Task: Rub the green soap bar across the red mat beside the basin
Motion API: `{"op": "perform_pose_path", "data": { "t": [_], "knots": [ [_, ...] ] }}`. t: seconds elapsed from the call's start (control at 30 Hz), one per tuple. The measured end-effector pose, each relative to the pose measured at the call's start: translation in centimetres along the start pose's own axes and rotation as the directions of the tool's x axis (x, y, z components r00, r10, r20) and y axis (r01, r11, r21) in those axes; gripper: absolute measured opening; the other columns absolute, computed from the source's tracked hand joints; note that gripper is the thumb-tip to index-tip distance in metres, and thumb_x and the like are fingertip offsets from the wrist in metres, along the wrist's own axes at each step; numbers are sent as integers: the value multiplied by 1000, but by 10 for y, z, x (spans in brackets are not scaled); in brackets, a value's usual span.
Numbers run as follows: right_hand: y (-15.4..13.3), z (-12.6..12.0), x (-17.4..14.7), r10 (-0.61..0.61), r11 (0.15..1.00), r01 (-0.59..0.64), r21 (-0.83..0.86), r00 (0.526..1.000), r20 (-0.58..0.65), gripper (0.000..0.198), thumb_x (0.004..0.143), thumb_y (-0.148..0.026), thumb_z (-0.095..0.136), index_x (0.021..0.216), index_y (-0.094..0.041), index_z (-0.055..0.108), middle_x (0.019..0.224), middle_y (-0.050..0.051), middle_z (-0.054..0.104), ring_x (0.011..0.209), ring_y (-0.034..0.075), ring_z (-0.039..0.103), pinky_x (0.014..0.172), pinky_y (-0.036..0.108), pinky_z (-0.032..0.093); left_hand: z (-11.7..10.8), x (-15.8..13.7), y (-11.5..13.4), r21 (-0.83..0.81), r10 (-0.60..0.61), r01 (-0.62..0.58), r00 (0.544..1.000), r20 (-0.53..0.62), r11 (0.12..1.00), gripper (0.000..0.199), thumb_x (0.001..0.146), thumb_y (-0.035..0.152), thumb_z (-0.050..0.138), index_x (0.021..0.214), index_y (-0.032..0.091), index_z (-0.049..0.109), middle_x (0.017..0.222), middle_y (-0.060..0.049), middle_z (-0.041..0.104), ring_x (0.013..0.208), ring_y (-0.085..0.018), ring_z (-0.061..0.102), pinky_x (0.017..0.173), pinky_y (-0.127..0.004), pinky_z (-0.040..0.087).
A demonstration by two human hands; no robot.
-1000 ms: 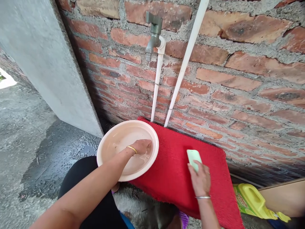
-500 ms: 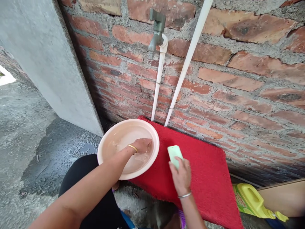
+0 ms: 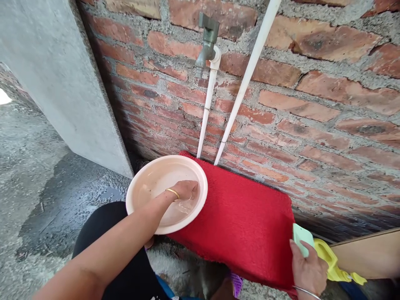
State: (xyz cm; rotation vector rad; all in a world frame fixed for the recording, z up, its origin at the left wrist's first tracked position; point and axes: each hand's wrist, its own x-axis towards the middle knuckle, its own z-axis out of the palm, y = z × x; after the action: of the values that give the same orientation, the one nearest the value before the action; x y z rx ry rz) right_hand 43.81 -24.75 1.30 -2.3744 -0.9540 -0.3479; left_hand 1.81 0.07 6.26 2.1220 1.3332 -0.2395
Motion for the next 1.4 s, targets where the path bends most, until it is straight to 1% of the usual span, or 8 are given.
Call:
{"op": "perform_pose_path", "data": {
  "t": [0.17, 0.37, 0.47, 0.73, 0.83, 0.93, 1.13, 1.4],
  "knots": [
    [-87, 10, -49, -158, 971, 127, 200, 977, 145, 73, 83, -82, 39, 107, -20, 69, 94, 15, 62, 93, 34, 57, 82, 49, 49, -2, -1, 1, 17, -1, 1, 1000, 14, 1000, 26, 71, 20, 66, 95, 23, 56, 104, -1, 69, 98, -23, 64, 86, -34, 48],
    [-189, 41, -132, -520, 822, 386, 420, 808, 276, 52, 95, -65, 39, 112, -26, 69, 105, 10, 61, 98, 27, 58, 88, 42, 47, 0, -1, 0, 53, 9, -10, 1000, 15, 999, 25, 73, 21, 65, 96, 24, 55, 109, -2, 68, 100, -23, 64, 86, -34, 48],
    [-160, 41, -120, -462, 857, 354, 373, 849, 256, 60, 92, -72, 38, 110, -24, 69, 101, 11, 61, 96, 28, 58, 87, 44, 47, 3, 2, -4, 39, 10, -11, 1000, 6, 999, 25, 72, 21, 65, 96, 24, 55, 107, -2, 69, 99, -23, 64, 85, -33, 48],
    [3, -15, -28, -50, 996, 45, 71, 997, 66, 74, 73, -91, 38, 96, -28, 68, 82, 16, 62, 87, 39, 56, 77, 55, 46, 9, 11, -12, 6, 49, -49, 999, -4, 999, 25, 71, 21, 68, 93, 24, 55, 106, -2, 70, 97, -23, 65, 81, -32, 47],
    [-16, -20, -35, -30, 997, 25, 71, 997, 71, 69, 76, -88, 39, 100, -29, 68, 85, 16, 62, 91, 41, 55, 78, 55, 46, 8, 10, -10, 6, 43, -43, 999, -2, 999, 25, 71, 20, 67, 92, 24, 54, 106, -2, 70, 98, -23, 65, 82, -32, 47],
    [-85, -8, -78, -196, 955, 146, 257, 964, 180, 63, 83, -78, 47, 106, -23, 68, 93, 12, 61, 93, 34, 58, 81, 50, 49, 8, 9, -9, 0, 38, -38, 999, -1, 999, 24, 72, 19, 67, 92, 24, 54, 105, -2, 71, 97, -22, 66, 80, -31, 47],
    [-180, 20, -164, -582, 786, 452, 422, 771, 258, 39, 95, -58, 48, 112, -28, 67, 109, 9, 61, 96, 26, 57, 85, 43, 49, 7, 7, -9, 37, 33, -33, 999, -7, 999, 23, 75, 19, 65, 95, 24, 55, 109, -2, 71, 100, -23, 66, 82, -31, 47],
    [-30, -19, -87, -304, 947, 272, 169, 930, 205, 63, 87, -77, 40, 105, -23, 68, 94, 11, 63, 90, 30, 57, 85, 47, 46, 1, 1, -4, 11, 17, -17, 1000, 4, 1000, 22, 72, 19, 67, 92, 23, 57, 103, -2, 71, 97, -23, 66, 82, -32, 48]
  ]
}}
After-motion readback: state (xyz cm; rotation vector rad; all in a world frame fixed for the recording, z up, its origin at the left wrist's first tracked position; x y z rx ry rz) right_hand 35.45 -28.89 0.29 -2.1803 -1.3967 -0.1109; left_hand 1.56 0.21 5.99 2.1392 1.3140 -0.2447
